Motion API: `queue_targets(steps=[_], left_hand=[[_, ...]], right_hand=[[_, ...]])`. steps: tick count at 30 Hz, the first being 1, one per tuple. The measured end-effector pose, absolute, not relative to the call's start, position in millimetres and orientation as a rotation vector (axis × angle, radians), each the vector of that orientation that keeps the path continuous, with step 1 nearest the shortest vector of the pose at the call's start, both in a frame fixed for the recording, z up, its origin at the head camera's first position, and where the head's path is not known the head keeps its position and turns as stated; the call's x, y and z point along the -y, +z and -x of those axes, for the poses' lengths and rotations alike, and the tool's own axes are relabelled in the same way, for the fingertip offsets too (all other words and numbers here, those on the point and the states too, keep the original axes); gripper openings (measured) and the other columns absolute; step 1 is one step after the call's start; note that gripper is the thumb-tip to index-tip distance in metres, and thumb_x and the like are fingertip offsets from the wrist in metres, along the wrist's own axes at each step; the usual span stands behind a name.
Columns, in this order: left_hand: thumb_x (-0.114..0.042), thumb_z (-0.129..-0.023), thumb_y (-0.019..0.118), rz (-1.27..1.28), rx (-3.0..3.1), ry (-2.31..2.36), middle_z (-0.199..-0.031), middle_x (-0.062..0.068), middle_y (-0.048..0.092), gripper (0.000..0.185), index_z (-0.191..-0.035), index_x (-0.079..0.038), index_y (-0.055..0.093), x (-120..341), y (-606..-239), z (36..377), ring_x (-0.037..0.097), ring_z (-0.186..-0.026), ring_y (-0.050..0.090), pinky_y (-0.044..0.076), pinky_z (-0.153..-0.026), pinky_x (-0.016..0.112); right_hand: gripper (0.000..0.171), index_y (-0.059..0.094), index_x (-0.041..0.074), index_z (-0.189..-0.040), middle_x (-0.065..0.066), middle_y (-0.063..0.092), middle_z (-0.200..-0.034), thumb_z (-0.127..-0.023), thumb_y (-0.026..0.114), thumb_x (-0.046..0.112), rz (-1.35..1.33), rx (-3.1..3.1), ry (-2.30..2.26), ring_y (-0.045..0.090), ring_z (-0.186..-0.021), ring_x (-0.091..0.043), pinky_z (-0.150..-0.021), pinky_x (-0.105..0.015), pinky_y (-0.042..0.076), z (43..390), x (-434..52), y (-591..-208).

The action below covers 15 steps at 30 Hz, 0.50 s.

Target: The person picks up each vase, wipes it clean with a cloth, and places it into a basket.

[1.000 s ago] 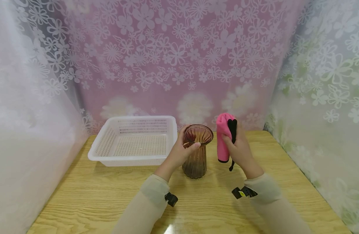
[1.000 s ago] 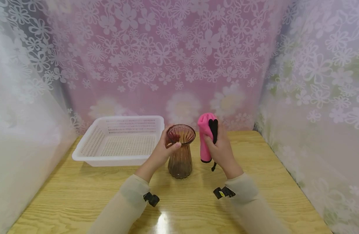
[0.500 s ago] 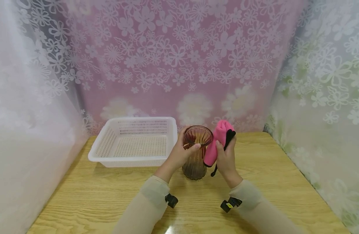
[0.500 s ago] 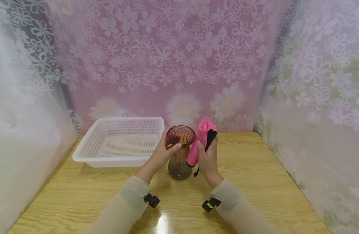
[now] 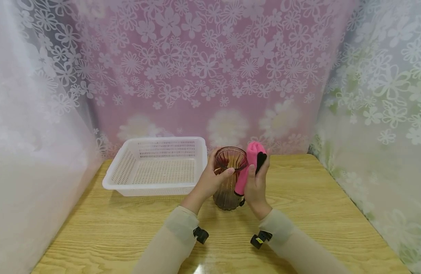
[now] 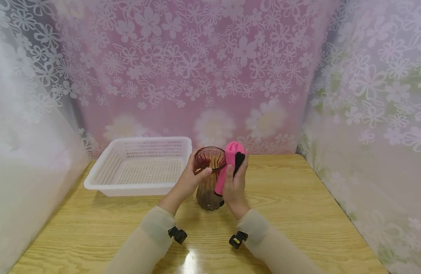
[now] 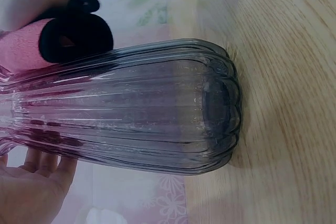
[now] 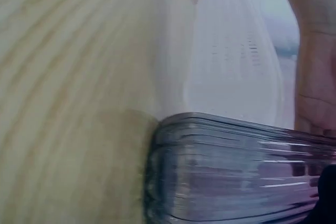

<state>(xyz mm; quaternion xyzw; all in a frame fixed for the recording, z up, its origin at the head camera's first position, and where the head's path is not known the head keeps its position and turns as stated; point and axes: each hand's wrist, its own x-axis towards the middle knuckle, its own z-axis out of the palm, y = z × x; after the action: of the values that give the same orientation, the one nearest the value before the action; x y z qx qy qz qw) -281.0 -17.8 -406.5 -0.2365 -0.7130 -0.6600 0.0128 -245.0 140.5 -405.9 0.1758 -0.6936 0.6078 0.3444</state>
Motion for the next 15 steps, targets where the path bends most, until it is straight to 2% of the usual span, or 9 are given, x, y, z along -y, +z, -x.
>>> queue_targets(steps=[3,6,12,15], left_hand=[[-0.064,-0.085,0.069,0.729,2.233,-2.048,-0.145,0.01,0.048,0.092,-0.157,-0.038,0.019,18.0,-406.3,280.5,0.025,-0.133,0.047,0.036,-0.112,0.049],[-0.064,-0.085,0.069,0.726,2.243,-2.043,-0.146,0.01,0.047,0.092,-0.157,-0.039,0.018,18.4,-406.5,280.2,0.027,-0.134,0.046,0.036,-0.111,0.05],[-0.066,-0.084,0.068,0.728,2.236,-2.038,-0.146,0.011,0.046,0.093,-0.158,-0.039,0.018,18.1,-407.8,281.4,0.027,-0.134,0.047,0.036,-0.111,0.051],[-0.067,-0.084,0.068,0.735,2.23,-2.043,-0.147,0.01,0.046,0.094,-0.158,-0.038,0.018,18.0,-407.6,281.7,0.026,-0.134,0.047,0.036,-0.112,0.05]], right_hand=[[0.062,-0.005,0.0,-0.158,-0.024,0.019,-0.16,-0.109,0.031,0.011,-0.434,1.825,1.554,0.034,-0.138,-0.028,-0.11,-0.025,0.028,245.0,-138.7,-409.0],[0.062,-0.005,-0.001,-0.158,-0.023,0.018,-0.161,-0.109,0.031,0.01,-0.423,1.842,1.551,0.027,-0.145,-0.031,-0.115,-0.028,0.024,245.1,-138.2,-411.7],[0.062,-0.007,0.0,-0.158,-0.02,0.018,-0.162,-0.109,0.029,0.01,-0.407,1.884,1.561,0.027,-0.146,-0.03,-0.116,-0.041,0.025,245.5,-138.4,-415.3],[0.062,-0.007,-0.001,-0.158,-0.021,0.021,-0.161,-0.109,0.029,0.008,-0.394,1.9,1.571,0.029,-0.145,-0.03,-0.116,-0.037,0.026,244.1,-137.9,-416.4]])
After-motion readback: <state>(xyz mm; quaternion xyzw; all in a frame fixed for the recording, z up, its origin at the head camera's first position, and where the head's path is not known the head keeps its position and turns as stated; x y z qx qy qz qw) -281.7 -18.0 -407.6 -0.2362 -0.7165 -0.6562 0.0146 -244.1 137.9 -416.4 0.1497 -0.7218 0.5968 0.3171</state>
